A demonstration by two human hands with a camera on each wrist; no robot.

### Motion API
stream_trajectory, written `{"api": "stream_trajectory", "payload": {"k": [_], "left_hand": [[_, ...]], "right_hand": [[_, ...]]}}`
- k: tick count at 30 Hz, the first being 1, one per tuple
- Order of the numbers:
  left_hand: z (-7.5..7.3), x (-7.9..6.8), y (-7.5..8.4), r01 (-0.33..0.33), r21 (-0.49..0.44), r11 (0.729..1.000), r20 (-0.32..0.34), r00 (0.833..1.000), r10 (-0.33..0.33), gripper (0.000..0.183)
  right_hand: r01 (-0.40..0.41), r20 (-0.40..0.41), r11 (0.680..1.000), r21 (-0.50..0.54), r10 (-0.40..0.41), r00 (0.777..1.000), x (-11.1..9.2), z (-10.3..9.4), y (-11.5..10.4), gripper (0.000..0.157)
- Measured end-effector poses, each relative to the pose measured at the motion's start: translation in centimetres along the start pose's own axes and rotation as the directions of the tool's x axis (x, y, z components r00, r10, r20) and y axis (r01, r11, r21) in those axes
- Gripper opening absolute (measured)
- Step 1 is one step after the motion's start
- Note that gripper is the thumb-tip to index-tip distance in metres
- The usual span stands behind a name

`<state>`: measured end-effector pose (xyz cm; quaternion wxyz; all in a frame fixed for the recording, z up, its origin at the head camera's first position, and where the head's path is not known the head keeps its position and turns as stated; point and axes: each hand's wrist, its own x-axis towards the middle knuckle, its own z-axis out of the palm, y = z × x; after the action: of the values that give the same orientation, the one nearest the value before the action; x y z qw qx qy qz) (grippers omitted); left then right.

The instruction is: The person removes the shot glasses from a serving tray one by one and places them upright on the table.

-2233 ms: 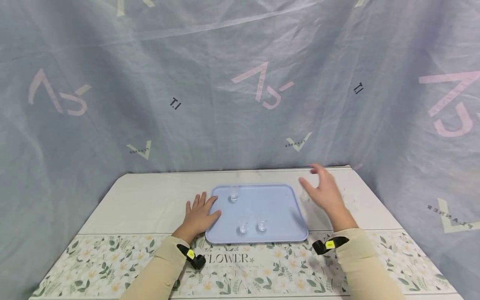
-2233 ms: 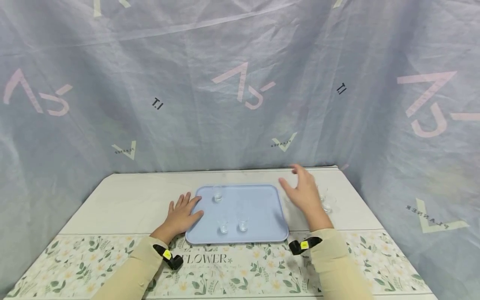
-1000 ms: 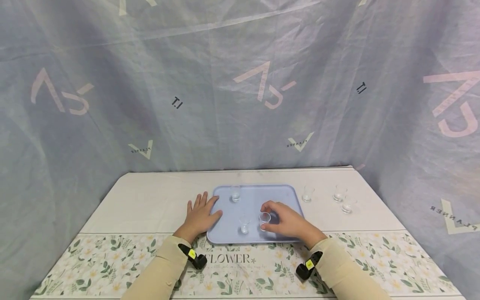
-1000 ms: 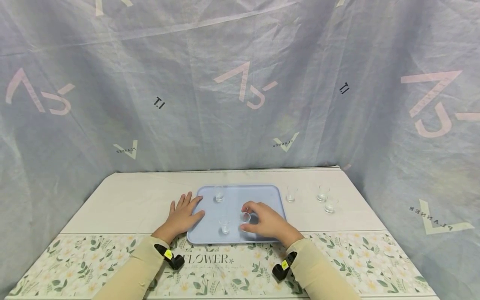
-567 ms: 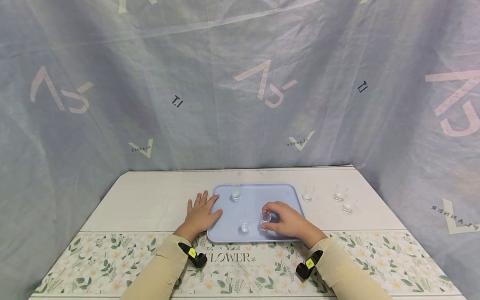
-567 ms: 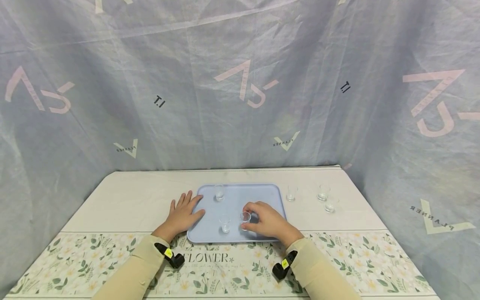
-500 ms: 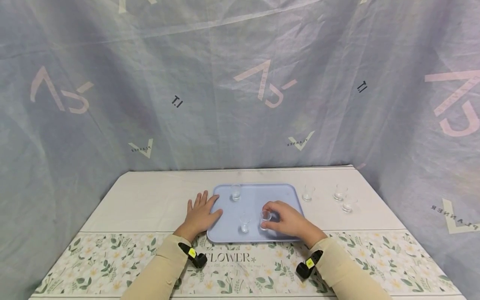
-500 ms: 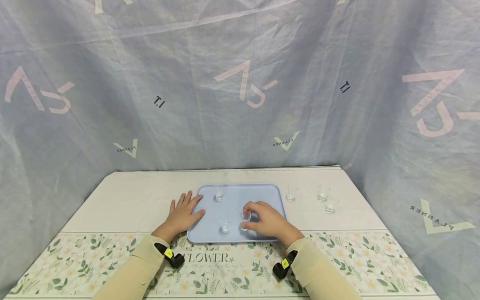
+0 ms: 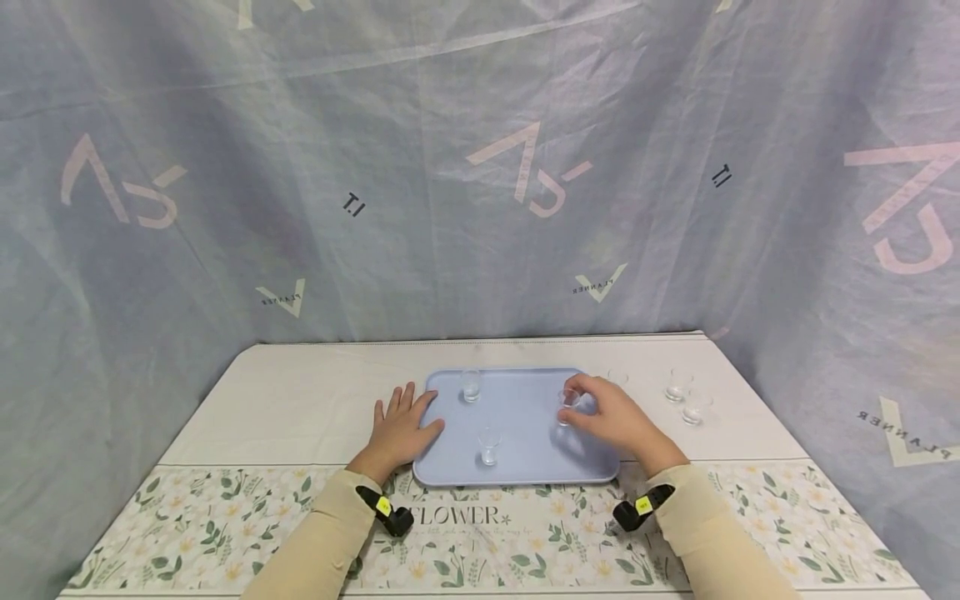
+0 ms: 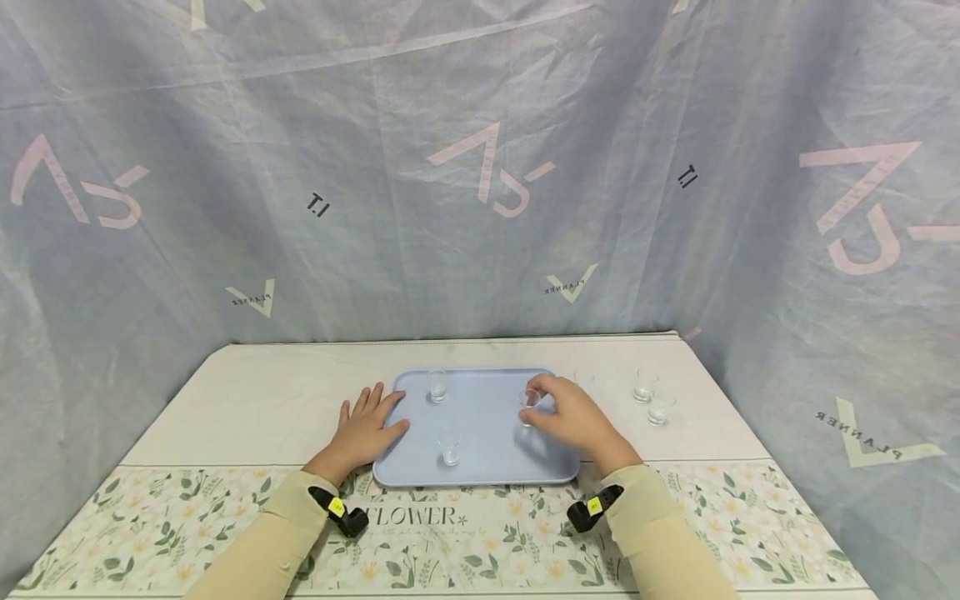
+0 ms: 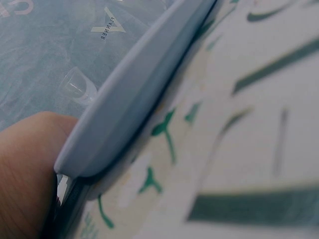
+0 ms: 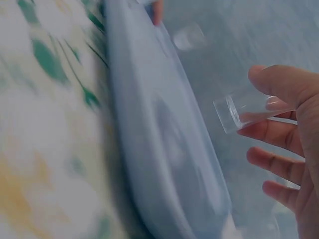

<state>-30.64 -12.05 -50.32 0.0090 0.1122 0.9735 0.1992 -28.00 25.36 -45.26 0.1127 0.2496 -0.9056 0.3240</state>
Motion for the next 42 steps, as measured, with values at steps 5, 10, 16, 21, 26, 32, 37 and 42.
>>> {"api": "stream_trajectory", "payload": {"k": [5,10,16,21,26,32,37,42], "left_hand": [[0.0,0.0,0.1,-0.004,-0.001,1.0,-0.001,1.0,0.004,0.066],[-0.1,-0.1,0.1,-0.003,0.002,1.0,0.003,1.0,0.003,0.065],[-0.2,-0.1,0.0,0.004,0.0,1.0,0.009,1.0,-0.004,0.065],[-0.2,-0.1,0.1,0.002,-0.006,1.0,0.002,1.0,-0.002,0.066],[-0.2,0.0,0.1,-0.004,-0.01,1.0,-0.007,1.0,0.004,0.065],[-0.1,0.0,0.1,-0.007,-0.016,1.0,-0.01,1.0,0.006,0.066],[0.0,0.1,0.0,-0.006,-0.021,1.0,-0.001,1.0,0.006,0.067],[-0.1,0.0,0.1,-0.002,-0.008,1.0,0.0,1.0,0.002,0.066]], "right_hand": [[-0.07,-0.032,0.994,-0.083,0.068,0.997,-0.5,-2.1,1.5,0.029],[-0.149,-0.025,0.981,-0.126,0.147,0.989,-1.0,-4.2,2.2,0.027],[-0.22,-0.003,0.962,-0.161,0.222,0.975,-1.4,-5.3,2.9,0.025],[-0.26,0.01,0.946,-0.191,0.267,0.964,-1.7,-5.7,3.4,0.027],[-0.297,0.027,0.926,-0.233,0.311,0.95,-1.9,-5.8,3.8,0.028],[-0.331,0.037,0.906,-0.263,0.353,0.935,-2.1,-5.8,4.2,0.03],[-0.363,0.019,0.889,-0.278,0.383,0.923,-2.2,-5.8,4.5,0.03],[-0.36,0.026,0.895,-0.263,0.38,0.925,-2.1,-5.7,4.6,0.029]]}}
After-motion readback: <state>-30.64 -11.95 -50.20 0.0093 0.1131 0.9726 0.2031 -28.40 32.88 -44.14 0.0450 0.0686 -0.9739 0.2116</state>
